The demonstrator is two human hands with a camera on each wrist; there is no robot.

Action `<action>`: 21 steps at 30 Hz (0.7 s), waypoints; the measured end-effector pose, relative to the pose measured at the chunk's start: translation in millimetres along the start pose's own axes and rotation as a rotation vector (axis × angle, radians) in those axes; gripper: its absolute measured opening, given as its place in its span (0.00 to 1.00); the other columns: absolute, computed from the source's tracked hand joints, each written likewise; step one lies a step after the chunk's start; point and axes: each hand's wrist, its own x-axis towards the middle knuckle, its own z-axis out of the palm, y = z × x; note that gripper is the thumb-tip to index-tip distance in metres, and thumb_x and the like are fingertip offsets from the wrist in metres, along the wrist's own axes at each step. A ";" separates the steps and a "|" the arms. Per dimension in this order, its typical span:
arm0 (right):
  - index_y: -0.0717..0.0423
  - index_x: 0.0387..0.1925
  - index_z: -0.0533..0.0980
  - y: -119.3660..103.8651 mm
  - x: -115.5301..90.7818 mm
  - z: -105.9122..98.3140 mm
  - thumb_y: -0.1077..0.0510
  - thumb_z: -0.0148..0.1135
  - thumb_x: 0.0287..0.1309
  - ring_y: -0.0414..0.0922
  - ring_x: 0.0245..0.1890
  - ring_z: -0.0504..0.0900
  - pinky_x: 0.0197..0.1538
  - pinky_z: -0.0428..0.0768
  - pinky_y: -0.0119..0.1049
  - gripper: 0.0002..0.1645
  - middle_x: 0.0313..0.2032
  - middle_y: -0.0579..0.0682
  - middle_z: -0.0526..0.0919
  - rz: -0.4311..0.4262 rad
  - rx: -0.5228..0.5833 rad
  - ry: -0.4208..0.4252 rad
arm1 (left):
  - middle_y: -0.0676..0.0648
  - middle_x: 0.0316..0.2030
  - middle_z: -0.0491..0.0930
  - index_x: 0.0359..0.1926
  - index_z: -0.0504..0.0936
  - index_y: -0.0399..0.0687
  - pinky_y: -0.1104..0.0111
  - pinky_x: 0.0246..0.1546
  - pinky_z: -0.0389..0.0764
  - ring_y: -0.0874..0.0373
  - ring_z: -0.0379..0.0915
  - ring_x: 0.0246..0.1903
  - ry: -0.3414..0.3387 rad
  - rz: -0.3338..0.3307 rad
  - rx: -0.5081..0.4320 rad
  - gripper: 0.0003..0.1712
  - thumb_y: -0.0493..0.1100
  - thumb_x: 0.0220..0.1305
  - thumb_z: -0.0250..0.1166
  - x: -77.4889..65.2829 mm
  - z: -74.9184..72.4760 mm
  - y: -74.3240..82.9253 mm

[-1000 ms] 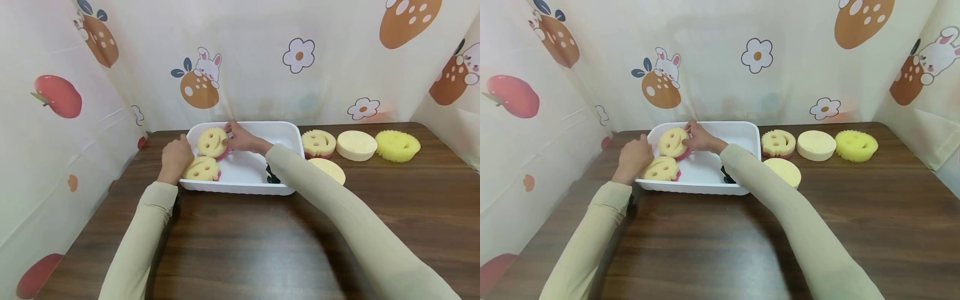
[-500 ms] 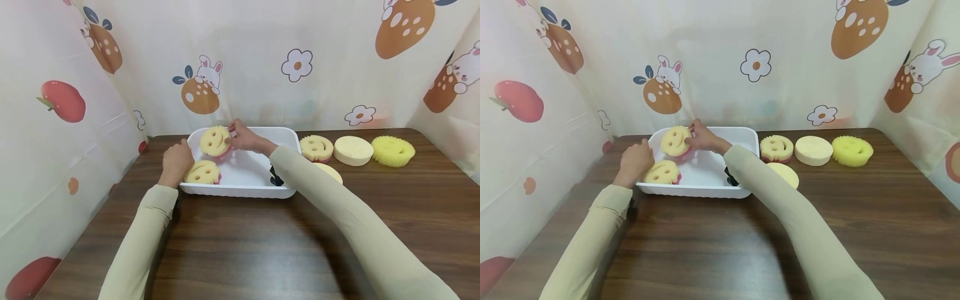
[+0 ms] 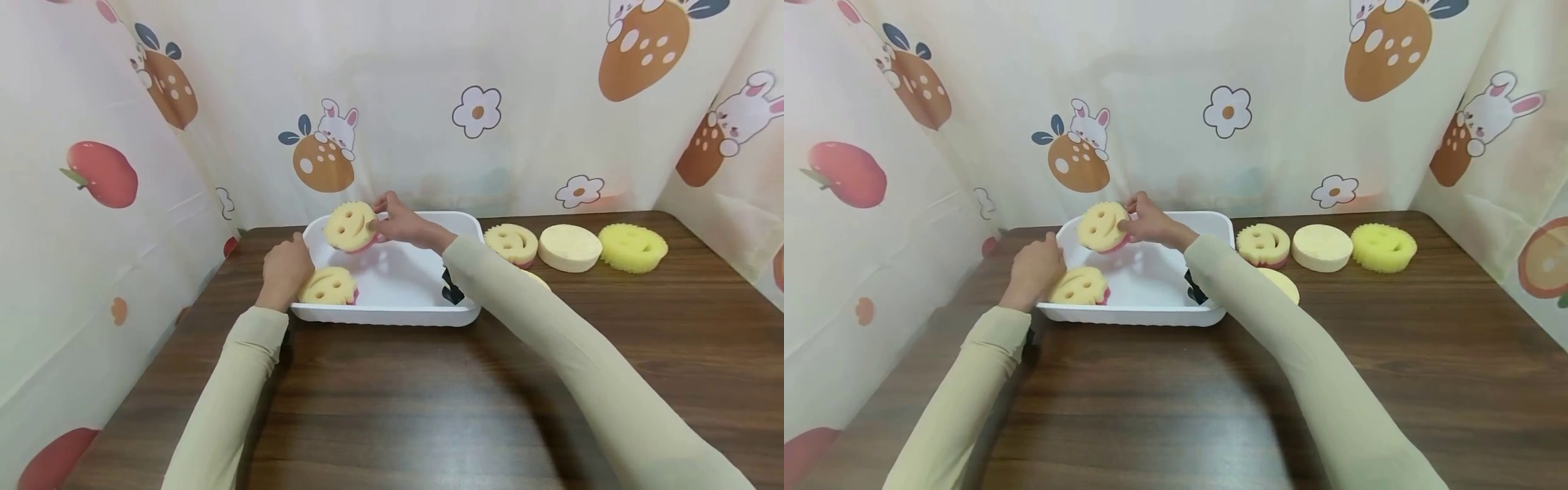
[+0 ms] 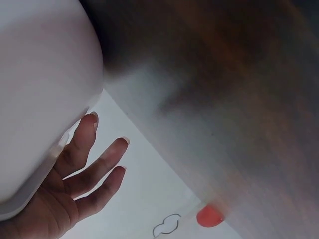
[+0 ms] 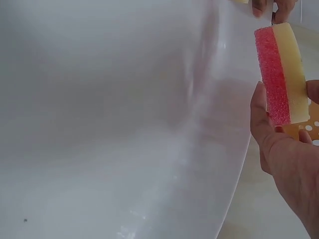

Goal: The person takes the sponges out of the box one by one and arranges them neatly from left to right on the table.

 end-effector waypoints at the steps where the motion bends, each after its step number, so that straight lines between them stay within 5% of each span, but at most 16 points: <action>1: 0.58 0.61 0.54 -0.8 -0.2 0.0 0.59 0.56 0.68 0.52 0.59 0.77 0.58 0.82 0.40 0.28 0.70 0.59 0.60 -0.004 0.012 -0.002 | 0.27 0.44 0.80 0.63 0.64 0.29 0.46 0.39 0.83 0.34 0.82 0.41 -0.001 -0.002 0.000 0.25 0.44 0.76 0.42 -0.2 0.1 -0.7; 21: 0.54 0.63 0.53 -16.1 -12.2 -23.4 0.56 0.57 0.68 0.51 0.60 0.77 0.57 0.82 0.41 0.30 0.70 0.57 0.59 0.021 0.027 0.050 | 0.28 0.41 0.81 0.61 0.65 0.28 0.48 0.37 0.83 0.37 0.82 0.37 0.011 0.010 -0.010 0.24 0.44 0.75 0.44 -2.3 2.3 -3.3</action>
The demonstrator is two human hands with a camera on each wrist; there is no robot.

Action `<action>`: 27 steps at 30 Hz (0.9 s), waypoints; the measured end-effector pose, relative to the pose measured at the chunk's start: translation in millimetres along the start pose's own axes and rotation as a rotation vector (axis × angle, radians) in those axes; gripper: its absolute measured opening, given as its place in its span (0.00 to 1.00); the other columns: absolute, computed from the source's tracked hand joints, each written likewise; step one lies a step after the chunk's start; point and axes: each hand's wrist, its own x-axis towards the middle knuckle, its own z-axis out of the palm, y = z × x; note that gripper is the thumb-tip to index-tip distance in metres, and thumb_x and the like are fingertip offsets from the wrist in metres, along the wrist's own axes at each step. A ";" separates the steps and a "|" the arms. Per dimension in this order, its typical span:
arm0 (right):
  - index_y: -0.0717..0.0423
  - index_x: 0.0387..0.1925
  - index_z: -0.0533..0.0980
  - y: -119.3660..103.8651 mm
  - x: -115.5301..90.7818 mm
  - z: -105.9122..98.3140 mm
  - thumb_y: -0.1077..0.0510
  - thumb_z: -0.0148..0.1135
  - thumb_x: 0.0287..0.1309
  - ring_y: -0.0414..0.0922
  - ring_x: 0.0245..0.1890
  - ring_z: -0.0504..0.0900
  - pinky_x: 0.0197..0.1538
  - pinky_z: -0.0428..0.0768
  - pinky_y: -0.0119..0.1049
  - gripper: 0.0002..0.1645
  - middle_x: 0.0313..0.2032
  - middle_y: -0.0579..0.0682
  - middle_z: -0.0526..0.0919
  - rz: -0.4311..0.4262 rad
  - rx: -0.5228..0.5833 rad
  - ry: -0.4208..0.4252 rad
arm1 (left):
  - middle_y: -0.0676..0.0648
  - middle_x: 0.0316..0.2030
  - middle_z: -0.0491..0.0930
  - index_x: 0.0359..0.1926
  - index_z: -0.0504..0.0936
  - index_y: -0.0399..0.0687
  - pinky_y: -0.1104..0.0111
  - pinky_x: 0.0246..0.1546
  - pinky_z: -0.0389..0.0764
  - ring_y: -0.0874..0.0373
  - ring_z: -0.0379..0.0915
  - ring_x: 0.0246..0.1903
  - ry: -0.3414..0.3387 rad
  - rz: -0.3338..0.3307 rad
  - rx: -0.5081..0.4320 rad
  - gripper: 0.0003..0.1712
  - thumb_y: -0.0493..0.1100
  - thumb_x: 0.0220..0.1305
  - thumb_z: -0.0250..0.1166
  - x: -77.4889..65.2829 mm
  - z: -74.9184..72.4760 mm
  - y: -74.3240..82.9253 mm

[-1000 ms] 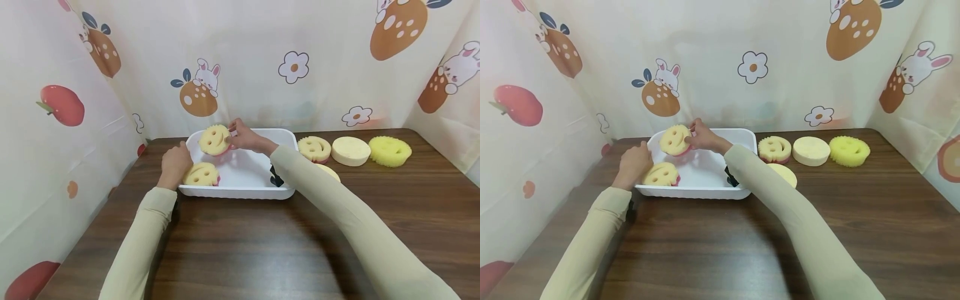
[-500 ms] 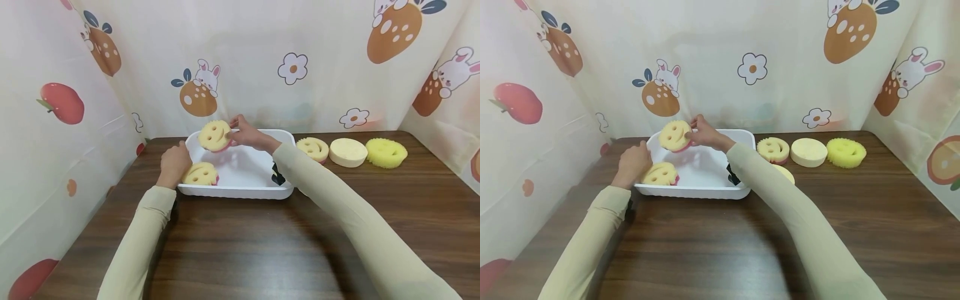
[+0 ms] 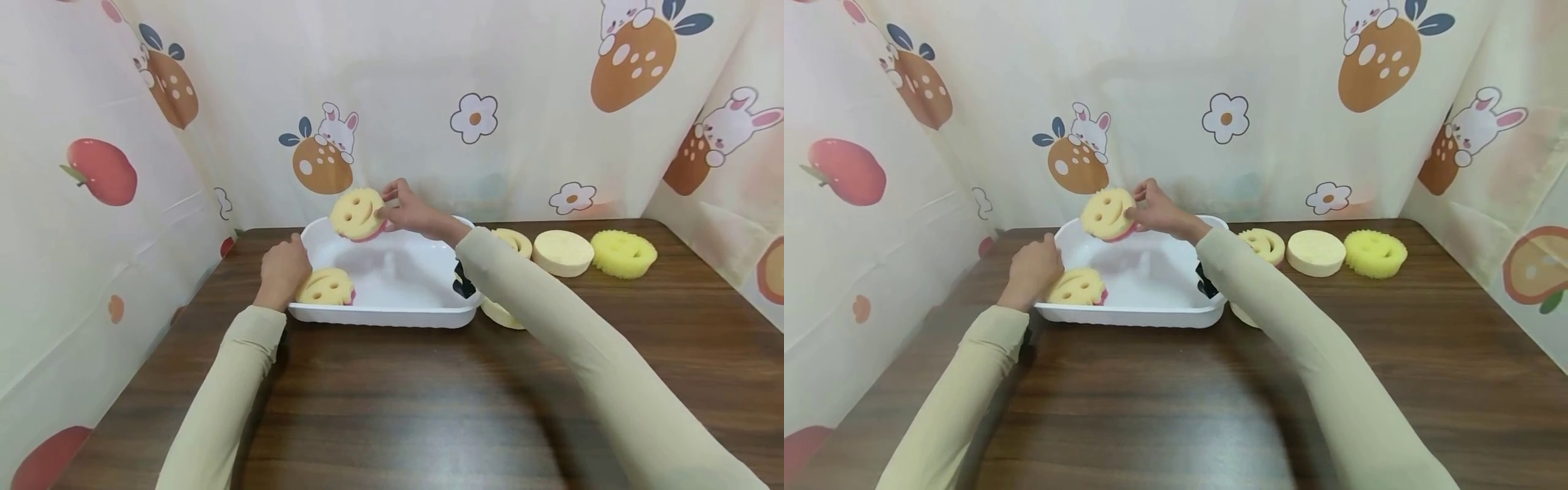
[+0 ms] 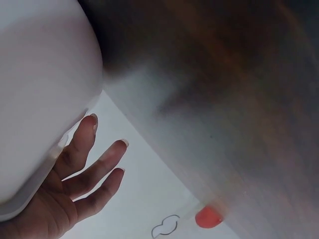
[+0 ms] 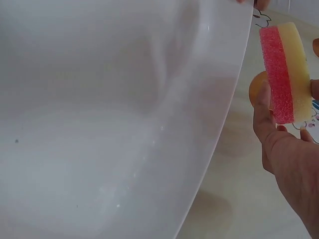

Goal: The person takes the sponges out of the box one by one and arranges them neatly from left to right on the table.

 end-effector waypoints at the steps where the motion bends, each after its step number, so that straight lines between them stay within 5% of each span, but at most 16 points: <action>1: 0.54 0.63 0.53 -1.1 -1.0 -1.9 0.56 0.57 0.68 0.51 0.60 0.77 0.57 0.82 0.40 0.30 0.70 0.57 0.60 0.001 -0.007 0.004 | 0.28 0.41 0.81 0.62 0.65 0.28 0.48 0.37 0.83 0.37 0.82 0.37 -0.004 -0.002 0.003 0.25 0.44 0.76 0.44 0.5 -0.1 -0.1; 27: 0.56 0.70 0.52 -9.5 -28.3 -47.5 0.56 0.57 0.69 0.51 0.60 0.78 0.60 0.81 0.40 0.35 0.71 0.56 0.60 0.004 0.045 0.049 | 0.27 0.42 0.80 0.63 0.64 0.27 0.46 0.39 0.83 0.35 0.82 0.39 -0.019 -0.010 -0.016 0.26 0.44 0.76 0.43 0.0 -3.3 0.1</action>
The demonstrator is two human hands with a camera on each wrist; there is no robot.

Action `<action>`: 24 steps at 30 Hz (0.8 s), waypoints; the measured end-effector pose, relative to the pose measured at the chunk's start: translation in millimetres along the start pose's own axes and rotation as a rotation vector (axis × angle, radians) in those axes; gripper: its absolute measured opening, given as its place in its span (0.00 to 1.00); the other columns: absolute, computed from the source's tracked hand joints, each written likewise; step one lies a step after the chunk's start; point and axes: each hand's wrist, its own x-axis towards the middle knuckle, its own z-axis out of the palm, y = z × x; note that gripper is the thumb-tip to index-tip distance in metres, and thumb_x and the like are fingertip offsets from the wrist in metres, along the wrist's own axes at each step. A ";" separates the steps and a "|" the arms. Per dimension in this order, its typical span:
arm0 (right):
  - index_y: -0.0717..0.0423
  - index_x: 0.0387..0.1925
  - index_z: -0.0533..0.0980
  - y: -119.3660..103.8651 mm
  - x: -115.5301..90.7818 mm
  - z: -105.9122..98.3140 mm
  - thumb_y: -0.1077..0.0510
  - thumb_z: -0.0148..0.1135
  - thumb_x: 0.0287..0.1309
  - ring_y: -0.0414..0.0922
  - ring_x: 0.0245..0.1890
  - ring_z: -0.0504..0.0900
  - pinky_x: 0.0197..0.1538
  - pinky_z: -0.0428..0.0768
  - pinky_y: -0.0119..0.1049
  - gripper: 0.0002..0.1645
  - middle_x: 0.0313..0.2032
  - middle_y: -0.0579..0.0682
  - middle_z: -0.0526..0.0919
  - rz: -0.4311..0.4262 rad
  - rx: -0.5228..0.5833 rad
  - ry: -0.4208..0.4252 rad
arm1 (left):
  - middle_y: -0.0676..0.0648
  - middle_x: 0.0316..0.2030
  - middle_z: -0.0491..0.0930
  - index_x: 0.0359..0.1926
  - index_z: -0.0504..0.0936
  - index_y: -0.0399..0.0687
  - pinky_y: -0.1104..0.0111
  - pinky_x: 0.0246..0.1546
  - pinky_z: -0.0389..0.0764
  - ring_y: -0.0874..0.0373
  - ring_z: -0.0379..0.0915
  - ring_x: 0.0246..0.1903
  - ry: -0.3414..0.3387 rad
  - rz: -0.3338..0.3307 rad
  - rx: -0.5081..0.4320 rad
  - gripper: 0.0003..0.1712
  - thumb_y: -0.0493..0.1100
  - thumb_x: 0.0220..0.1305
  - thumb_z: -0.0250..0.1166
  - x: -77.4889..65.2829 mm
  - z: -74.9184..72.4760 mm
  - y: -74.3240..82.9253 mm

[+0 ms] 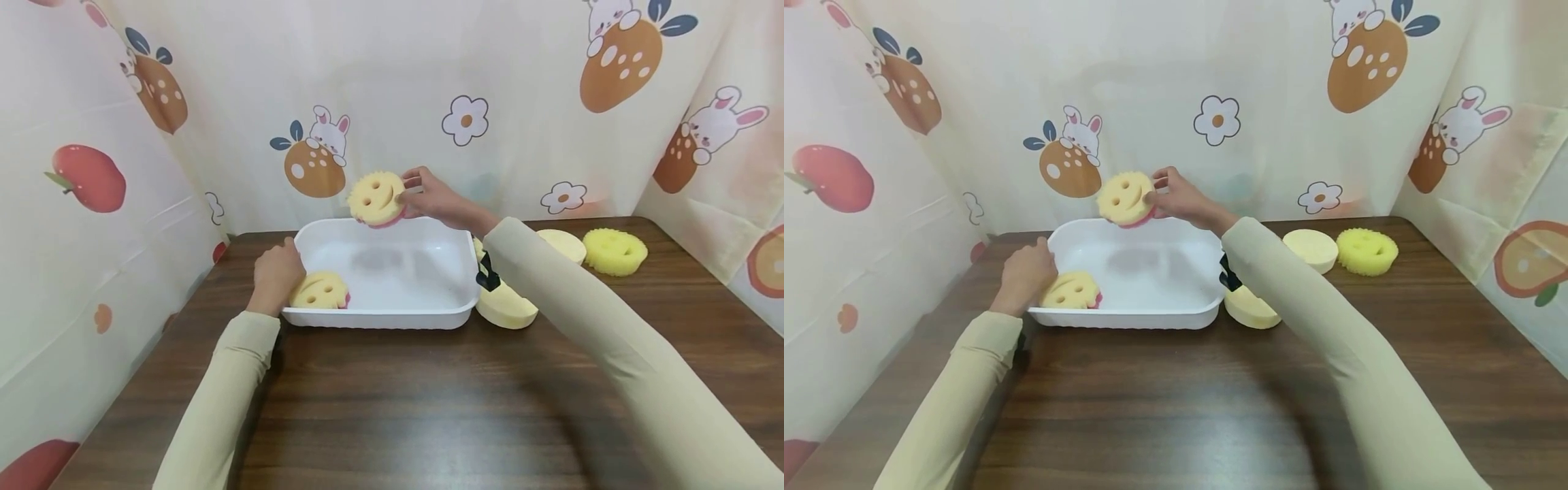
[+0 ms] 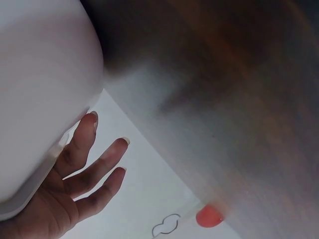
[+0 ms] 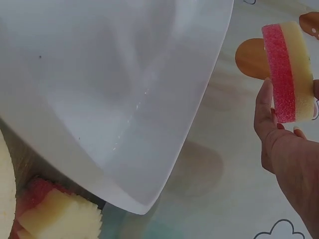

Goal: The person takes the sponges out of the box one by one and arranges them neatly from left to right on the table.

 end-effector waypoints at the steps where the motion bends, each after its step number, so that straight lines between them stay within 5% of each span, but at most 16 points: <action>1: 0.56 0.69 0.52 -0.4 -1.9 0.1 0.56 0.57 0.69 0.50 0.60 0.78 0.59 0.81 0.40 0.35 0.71 0.55 0.60 0.000 -0.004 0.001 | 0.27 0.41 0.80 0.62 0.64 0.27 0.46 0.39 0.83 0.35 0.82 0.38 0.003 0.002 0.001 0.25 0.44 0.76 0.43 0.2 1.0 -0.1; 24: 0.55 0.71 0.52 9.9 -26.0 -17.4 0.58 0.56 0.67 0.53 0.61 0.76 0.59 0.81 0.42 0.36 0.72 0.57 0.56 -0.015 0.038 0.049 | 0.26 0.43 0.80 0.63 0.63 0.27 0.45 0.41 0.82 0.34 0.82 0.39 0.001 0.008 -0.004 0.26 0.44 0.76 0.42 -1.2 0.3 0.4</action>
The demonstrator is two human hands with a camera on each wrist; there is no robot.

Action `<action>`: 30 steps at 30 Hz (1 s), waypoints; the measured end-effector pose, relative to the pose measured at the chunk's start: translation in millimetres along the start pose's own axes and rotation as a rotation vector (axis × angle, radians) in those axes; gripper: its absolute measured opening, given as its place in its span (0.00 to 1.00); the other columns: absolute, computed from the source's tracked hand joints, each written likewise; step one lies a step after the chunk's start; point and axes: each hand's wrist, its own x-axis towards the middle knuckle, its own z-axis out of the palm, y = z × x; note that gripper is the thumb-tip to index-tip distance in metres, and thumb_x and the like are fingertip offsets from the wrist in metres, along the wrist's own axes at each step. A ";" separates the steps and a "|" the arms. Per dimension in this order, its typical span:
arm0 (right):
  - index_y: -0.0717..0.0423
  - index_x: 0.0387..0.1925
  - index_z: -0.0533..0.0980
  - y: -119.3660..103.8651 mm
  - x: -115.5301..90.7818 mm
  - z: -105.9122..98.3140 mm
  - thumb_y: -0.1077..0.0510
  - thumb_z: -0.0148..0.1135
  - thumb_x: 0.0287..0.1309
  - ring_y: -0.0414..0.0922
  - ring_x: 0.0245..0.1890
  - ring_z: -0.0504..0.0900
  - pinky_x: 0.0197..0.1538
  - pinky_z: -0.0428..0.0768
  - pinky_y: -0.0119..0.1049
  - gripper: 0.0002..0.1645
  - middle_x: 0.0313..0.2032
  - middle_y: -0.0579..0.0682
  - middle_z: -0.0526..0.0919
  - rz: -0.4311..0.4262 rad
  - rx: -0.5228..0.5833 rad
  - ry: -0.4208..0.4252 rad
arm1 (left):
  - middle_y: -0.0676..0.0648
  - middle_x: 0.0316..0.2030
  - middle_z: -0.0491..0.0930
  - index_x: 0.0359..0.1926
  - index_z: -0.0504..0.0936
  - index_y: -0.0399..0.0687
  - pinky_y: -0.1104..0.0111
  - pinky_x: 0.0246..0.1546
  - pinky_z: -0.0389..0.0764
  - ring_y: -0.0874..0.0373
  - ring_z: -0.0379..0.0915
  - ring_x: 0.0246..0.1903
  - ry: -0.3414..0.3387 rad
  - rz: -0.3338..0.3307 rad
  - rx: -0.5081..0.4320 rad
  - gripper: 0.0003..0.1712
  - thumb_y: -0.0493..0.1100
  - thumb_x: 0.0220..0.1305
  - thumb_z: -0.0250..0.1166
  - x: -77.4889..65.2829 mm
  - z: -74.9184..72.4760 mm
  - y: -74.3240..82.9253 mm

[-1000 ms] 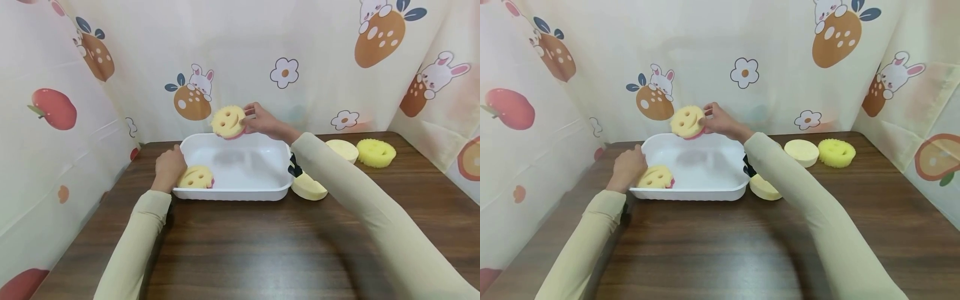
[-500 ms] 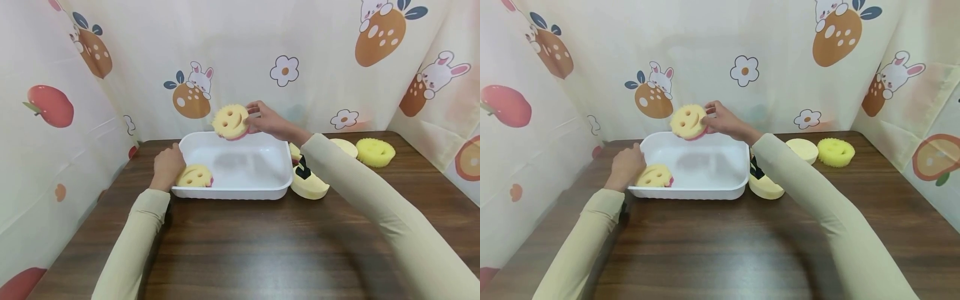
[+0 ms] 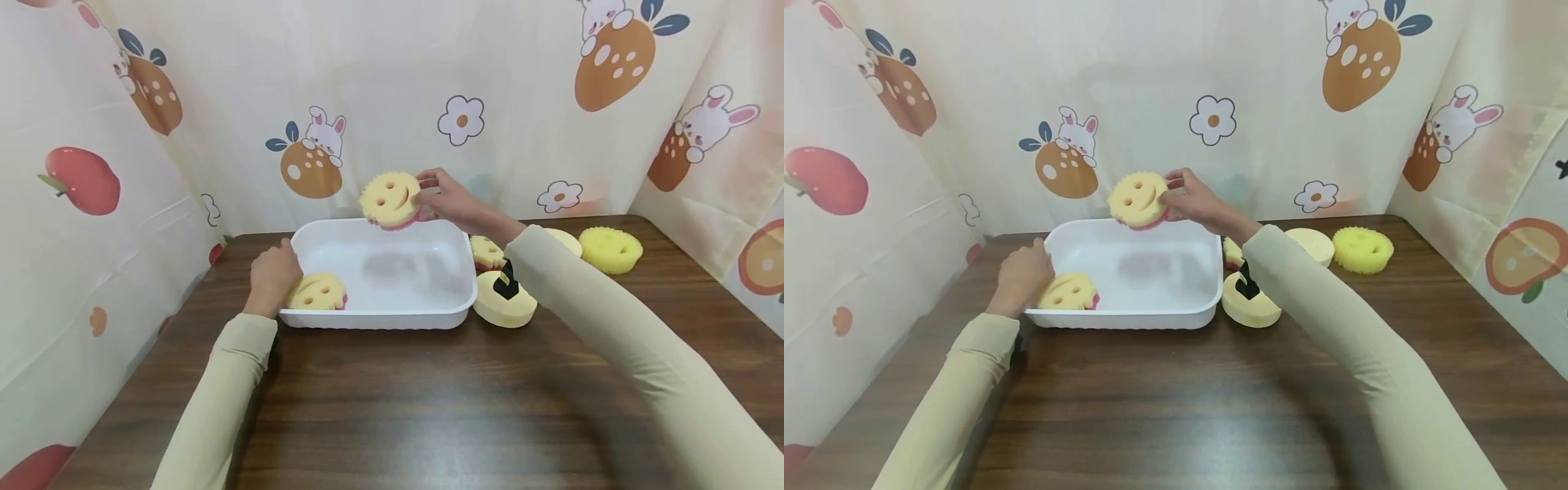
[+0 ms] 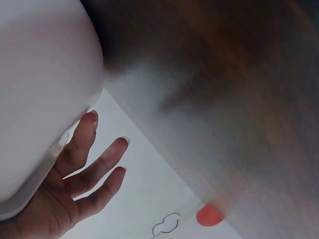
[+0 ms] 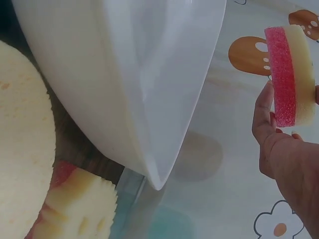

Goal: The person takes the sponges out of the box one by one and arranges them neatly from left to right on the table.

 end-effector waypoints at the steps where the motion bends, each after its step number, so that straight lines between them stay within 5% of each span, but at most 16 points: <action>1: 0.55 0.71 0.52 0.7 -1.0 -0.6 0.59 0.56 0.67 0.53 0.61 0.76 0.59 0.81 0.42 0.36 0.72 0.57 0.56 0.001 0.004 0.004 | 0.26 0.43 0.80 0.63 0.63 0.27 0.45 0.41 0.82 0.34 0.82 0.39 0.002 -0.001 -0.001 0.26 0.44 0.76 0.42 -0.2 0.2 0.0; 30: 0.57 0.71 0.51 12.3 -33.7 -26.0 0.58 0.51 0.67 0.52 0.60 0.72 0.58 0.82 0.42 0.35 0.71 0.58 0.55 0.050 0.001 0.072 | 0.27 0.42 0.80 0.63 0.63 0.26 0.46 0.40 0.83 0.35 0.82 0.39 -0.008 -0.001 0.001 0.26 0.44 0.76 0.42 1.7 -0.1 -0.3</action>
